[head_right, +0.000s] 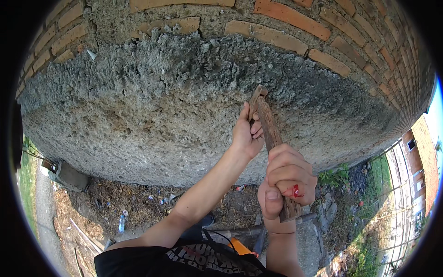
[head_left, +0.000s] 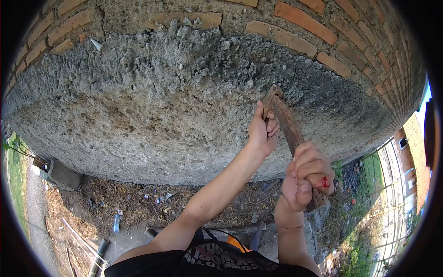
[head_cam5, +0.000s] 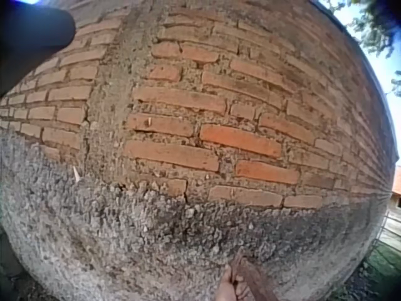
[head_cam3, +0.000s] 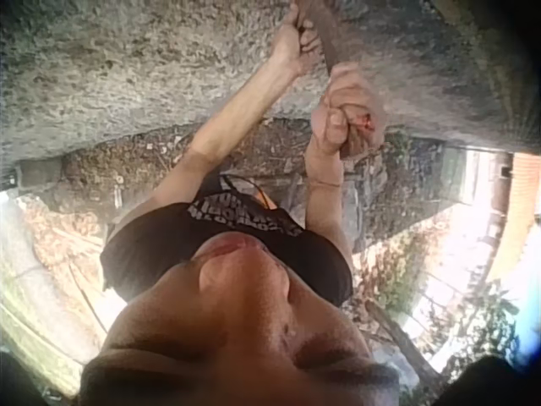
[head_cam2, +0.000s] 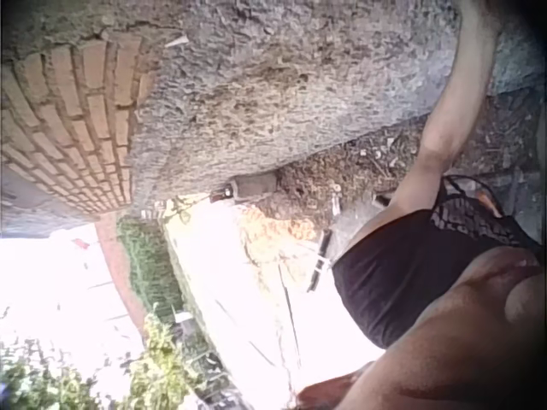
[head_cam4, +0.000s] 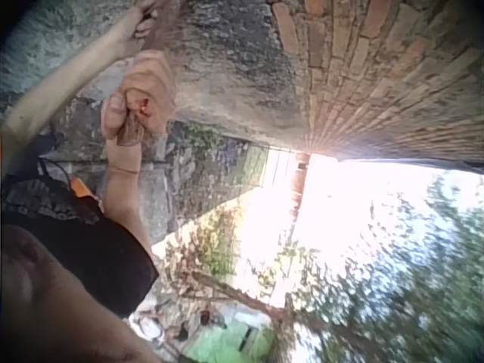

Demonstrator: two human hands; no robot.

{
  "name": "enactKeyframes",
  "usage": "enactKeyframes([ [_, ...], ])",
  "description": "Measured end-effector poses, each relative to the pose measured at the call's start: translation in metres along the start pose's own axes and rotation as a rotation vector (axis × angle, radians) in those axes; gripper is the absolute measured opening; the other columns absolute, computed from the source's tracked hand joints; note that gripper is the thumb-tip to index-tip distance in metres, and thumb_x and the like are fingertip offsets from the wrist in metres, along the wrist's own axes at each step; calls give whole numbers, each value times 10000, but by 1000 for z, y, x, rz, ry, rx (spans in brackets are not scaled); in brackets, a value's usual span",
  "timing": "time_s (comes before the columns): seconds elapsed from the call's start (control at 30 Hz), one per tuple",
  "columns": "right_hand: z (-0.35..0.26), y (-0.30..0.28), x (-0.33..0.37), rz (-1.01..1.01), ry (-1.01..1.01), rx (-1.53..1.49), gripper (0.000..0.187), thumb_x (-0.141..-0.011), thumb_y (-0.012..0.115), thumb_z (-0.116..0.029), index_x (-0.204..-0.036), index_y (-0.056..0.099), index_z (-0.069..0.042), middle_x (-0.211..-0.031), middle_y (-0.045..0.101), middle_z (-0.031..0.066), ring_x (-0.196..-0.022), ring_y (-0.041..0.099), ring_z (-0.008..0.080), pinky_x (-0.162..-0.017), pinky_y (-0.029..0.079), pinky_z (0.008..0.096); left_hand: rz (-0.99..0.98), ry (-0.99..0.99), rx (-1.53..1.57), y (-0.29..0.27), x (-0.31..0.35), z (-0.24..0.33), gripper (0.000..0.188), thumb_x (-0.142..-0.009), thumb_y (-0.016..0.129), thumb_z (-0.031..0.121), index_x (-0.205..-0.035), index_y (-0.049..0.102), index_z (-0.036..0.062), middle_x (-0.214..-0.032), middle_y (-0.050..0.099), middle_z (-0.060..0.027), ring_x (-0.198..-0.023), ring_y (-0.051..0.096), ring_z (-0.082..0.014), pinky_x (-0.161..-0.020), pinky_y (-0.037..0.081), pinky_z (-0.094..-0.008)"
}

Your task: The person uses a hatchet to split and shave strips of bamboo and then uses a hand saw to cut through a thick bamboo pole.

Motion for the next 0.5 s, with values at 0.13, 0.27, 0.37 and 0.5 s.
enactKeyframes([
  [0.13,6,6,9,39,9,-49,415,-862,730,-329,-648,519,-43,-588,508,26,-553,492,198,-543,397,320,-2,65,-66,-10,-2,12,333,-1091,458,448,-1024,566,141,-714,530,57,-443,341,-49,-404,247,-226],
  [0.27,16,-23,-9,278,-83,-254,369,-883,691,-277,-659,476,-79,-600,467,5,-580,470,167,-591,389,342,-98,104,-138,1,-6,-5,347,-1097,437,454,-1033,554,135,-690,510,57,-435,325,-51,-407,241,-236],
  [0.37,17,-26,-19,195,-56,-255,363,-880,690,-244,-674,433,-92,-606,450,-1,-565,449,152,-592,368,353,-69,145,-177,-3,-8,-4,339,-1101,423,454,-1040,538,141,-669,483,60,-434,314,-54,-412,238,-242],
  [0.5,20,-22,-12,121,-57,-280,397,-878,698,-240,-642,411,-99,-603,451,5,-569,455,150,-579,347,352,-130,136,-189,-8,-10,0,324,-1101,424,455,-1044,522,151,-660,462,63,-436,310,-54,-418,233,-243],
])
Point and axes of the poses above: each hand's wrist, its own x-axis away from the middle knuckle, its own y-axis out of the palm, z = x × y, the point moved 4 cm from there along -x, towards the middle knuckle
